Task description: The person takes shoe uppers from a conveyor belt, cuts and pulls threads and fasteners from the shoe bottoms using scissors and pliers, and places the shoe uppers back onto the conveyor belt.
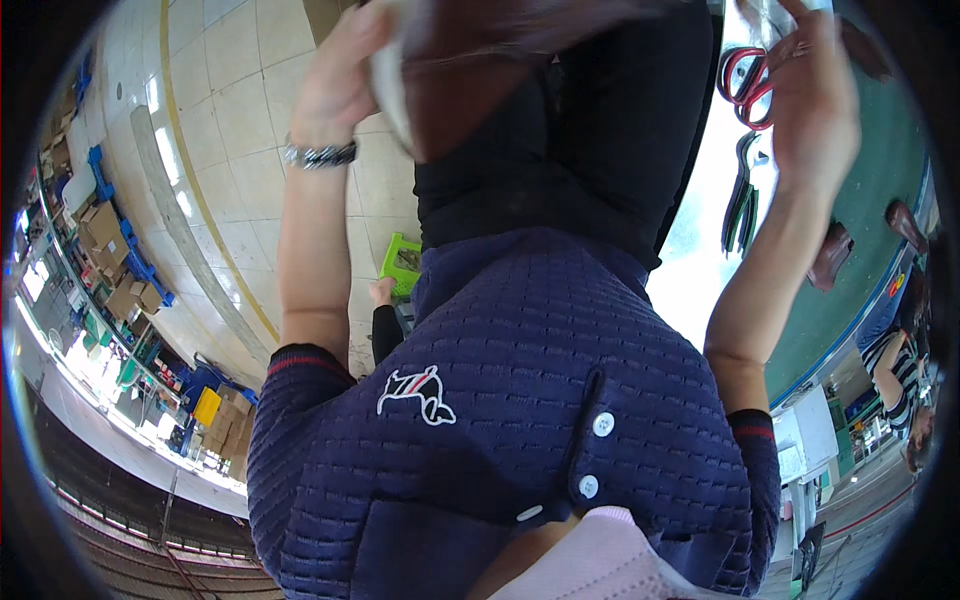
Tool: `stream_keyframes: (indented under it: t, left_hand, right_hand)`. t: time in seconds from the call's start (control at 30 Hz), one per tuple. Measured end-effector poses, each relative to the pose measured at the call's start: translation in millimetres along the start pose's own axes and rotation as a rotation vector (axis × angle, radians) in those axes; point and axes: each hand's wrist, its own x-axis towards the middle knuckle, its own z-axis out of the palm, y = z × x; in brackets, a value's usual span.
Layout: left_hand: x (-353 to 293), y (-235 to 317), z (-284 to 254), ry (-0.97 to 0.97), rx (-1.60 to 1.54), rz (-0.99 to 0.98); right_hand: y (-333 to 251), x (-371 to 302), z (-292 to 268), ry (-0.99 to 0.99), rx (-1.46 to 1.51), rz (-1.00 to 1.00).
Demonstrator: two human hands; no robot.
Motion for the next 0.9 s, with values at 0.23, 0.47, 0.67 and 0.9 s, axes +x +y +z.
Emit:
stream_keyframes:
  t: [0.23,0.47,0.67,0.9]
  left_hand:
    - [-51,29,31,0.774,0.463,-0.007]
    - [-64,27,2,0.223,-0.139,0.047]
    - [-74,33,34,0.621,0.214,0.107]
    - [-51,16,23,0.554,0.241,-0.072]
  right_hand:
    - [87,-131,82,-1.371,-0.364,0.590]
    - [118,-116,83,-1.397,0.169,0.940]
    - [61,-63,-25,-1.019,-0.206,0.708]
    - [99,-136,83,-1.184,0.376,1.004]
